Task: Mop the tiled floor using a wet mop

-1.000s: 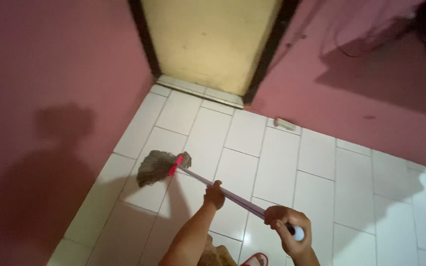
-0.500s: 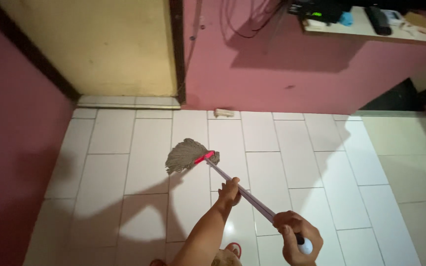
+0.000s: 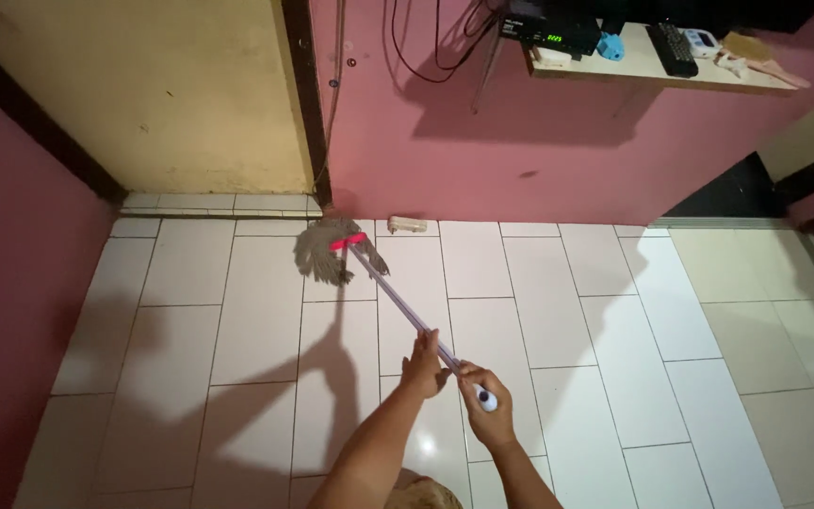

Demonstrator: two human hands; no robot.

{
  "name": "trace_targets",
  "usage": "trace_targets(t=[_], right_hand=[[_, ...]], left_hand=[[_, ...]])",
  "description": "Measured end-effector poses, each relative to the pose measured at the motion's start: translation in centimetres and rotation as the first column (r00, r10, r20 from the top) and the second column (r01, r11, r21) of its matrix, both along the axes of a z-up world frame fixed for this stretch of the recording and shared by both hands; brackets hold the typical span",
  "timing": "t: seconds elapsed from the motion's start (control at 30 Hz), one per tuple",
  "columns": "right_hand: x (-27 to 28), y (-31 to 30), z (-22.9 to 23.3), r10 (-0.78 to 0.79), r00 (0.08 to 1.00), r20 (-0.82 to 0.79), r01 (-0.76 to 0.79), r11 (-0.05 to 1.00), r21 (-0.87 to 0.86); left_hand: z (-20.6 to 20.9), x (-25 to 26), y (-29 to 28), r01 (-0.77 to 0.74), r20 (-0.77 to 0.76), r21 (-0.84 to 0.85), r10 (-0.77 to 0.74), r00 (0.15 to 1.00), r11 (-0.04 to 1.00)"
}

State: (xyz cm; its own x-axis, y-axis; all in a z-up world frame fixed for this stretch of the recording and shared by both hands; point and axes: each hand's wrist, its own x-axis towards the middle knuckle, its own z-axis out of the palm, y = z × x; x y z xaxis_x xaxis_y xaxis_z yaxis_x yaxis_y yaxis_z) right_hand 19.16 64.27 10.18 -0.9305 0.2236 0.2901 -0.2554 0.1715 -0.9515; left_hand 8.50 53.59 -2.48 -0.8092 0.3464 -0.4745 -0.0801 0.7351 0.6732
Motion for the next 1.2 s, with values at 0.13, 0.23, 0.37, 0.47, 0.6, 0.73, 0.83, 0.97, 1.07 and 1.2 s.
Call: trace_targets(t=[0.13,0.23,0.37,0.47,0.6,0.73,0.83,0.97,1.07,1.2], right_hand=[[-0.1,1.5,4.3,0.080,0.996,-0.028,-0.079,0.996,0.028],[1.5,3.4,9.5,0.047,0.999,0.005,-0.047,0.994,0.101],[5.2,6.9,15.1,-0.176,0.976,0.131,0.140,0.959,0.246],[7.4,7.7,18.6,-0.274,0.954,0.118,0.233,0.931,0.280],[8.3,4.8,23.0,-0.405,0.914,0.023,0.372,0.859,0.351],[7.2,4.8,21.4,-0.325,0.932,-0.163,0.364,0.819,0.444],[6.7,4.7,17.8,-0.300,0.907,-0.295,0.418,0.715,0.560],[5.3,4.8,12.9,-0.169,0.910,-0.379,0.348,0.809,0.475],[4.6,6.4,9.0,-0.179,0.934,-0.310,0.297,0.871,0.392],[3.0,8.1,8.9,-0.156,0.955,-0.253,0.246,0.893,0.376]], left_hand=[[2.8,-0.8,-0.6,0.030,0.058,-0.002,-0.030,0.998,1.000],[3.8,-0.6,0.7,0.032,0.027,0.018,-0.032,0.999,0.999],[0.7,2.1,5.1,0.045,-0.117,0.079,-0.036,0.992,0.996],[1.0,4.7,7.9,0.055,-0.316,0.293,0.042,0.948,0.955],[5.6,5.7,9.1,0.014,-0.079,0.448,0.023,0.997,0.894],[5.4,4.0,9.1,0.185,-0.115,0.326,-0.156,0.981,0.927],[7.7,2.2,8.4,0.246,-0.200,0.219,-0.203,0.959,0.944],[10.5,-0.7,8.8,-0.036,0.268,0.098,0.008,0.963,0.995],[5.9,-1.4,10.4,0.295,0.071,-0.115,-0.289,0.955,0.948],[6.5,-1.5,11.5,0.297,-0.074,-0.049,-0.300,0.951,0.954]])
